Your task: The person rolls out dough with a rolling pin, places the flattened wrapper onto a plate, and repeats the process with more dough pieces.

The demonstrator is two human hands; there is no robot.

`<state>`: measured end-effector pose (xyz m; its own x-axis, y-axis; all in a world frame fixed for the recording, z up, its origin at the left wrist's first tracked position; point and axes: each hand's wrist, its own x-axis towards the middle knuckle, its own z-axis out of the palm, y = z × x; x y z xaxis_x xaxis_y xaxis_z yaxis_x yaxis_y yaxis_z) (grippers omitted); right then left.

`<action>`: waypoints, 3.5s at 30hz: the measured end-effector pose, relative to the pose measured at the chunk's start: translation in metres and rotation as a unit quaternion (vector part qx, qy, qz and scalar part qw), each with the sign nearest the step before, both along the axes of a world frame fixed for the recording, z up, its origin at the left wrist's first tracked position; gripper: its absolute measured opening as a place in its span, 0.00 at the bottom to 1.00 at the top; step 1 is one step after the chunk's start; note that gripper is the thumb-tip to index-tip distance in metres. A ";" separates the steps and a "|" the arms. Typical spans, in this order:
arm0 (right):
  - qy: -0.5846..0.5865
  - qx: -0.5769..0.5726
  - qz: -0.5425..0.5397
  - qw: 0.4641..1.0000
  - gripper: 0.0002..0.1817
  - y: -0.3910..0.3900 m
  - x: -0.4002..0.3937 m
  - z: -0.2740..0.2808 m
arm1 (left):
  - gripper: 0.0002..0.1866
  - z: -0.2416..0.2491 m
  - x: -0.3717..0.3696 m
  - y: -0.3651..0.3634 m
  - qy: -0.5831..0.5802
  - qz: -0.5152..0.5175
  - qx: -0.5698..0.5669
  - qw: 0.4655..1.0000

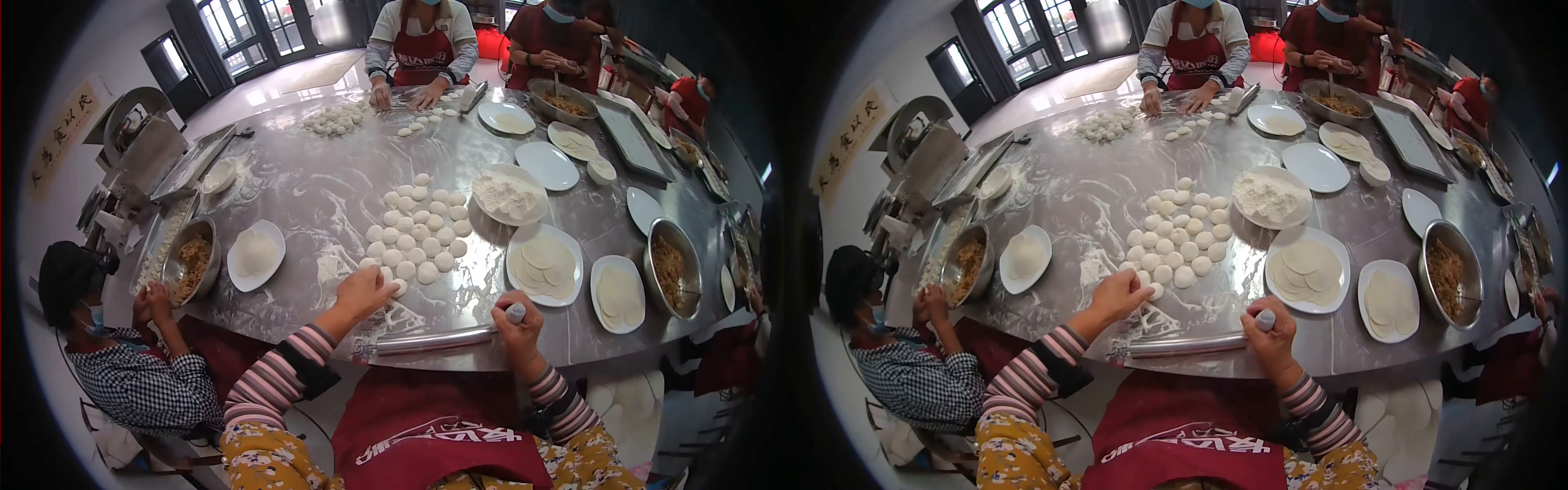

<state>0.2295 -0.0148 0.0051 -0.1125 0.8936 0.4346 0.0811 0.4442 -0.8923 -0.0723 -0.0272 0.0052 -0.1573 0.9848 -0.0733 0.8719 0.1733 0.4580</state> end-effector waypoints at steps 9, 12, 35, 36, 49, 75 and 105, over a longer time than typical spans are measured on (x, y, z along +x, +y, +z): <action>0.042 -0.039 0.008 0.998 0.06 -0.010 -0.001 -0.005 | 0.15 0.003 0.018 -0.005 -0.062 -0.012 0.028 0.998; 0.068 -0.041 -0.013 0.997 0.05 -0.014 -0.005 -0.010 | 0.15 0.000 -0.022 0.001 -0.022 0.080 0.004 0.997; 0.078 0.008 -0.041 0.996 0.06 -0.017 -0.002 -0.023 | 0.40 -0.040 -0.091 -0.062 0.107 -0.141 0.071 0.982; 0.076 0.002 -0.036 0.996 0.06 -0.016 -0.002 -0.024 | 0.41 -0.034 -0.089 -0.068 0.083 -0.184 0.066 0.977; 0.023 0.019 -0.073 0.997 0.03 -0.023 -0.003 -0.010 | 0.35 -0.023 -0.020 0.010 0.145 -0.545 0.025 0.826; 0.006 0.142 -0.063 0.988 0.09 -0.010 0.004 -0.013 | 0.07 0.013 0.066 0.028 0.064 -0.417 0.099 0.901; -0.037 -0.040 -0.063 0.997 0.10 -0.002 0.001 -0.017 | 0.09 -0.020 0.070 0.000 -0.267 -0.175 -0.095 0.943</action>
<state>0.2301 -0.0172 -0.0117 -0.0273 0.9339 0.3566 0.1987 0.3547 -0.9136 -0.0024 -0.0276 -0.0143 0.2848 0.9308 -0.2293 0.5452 0.0395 0.8374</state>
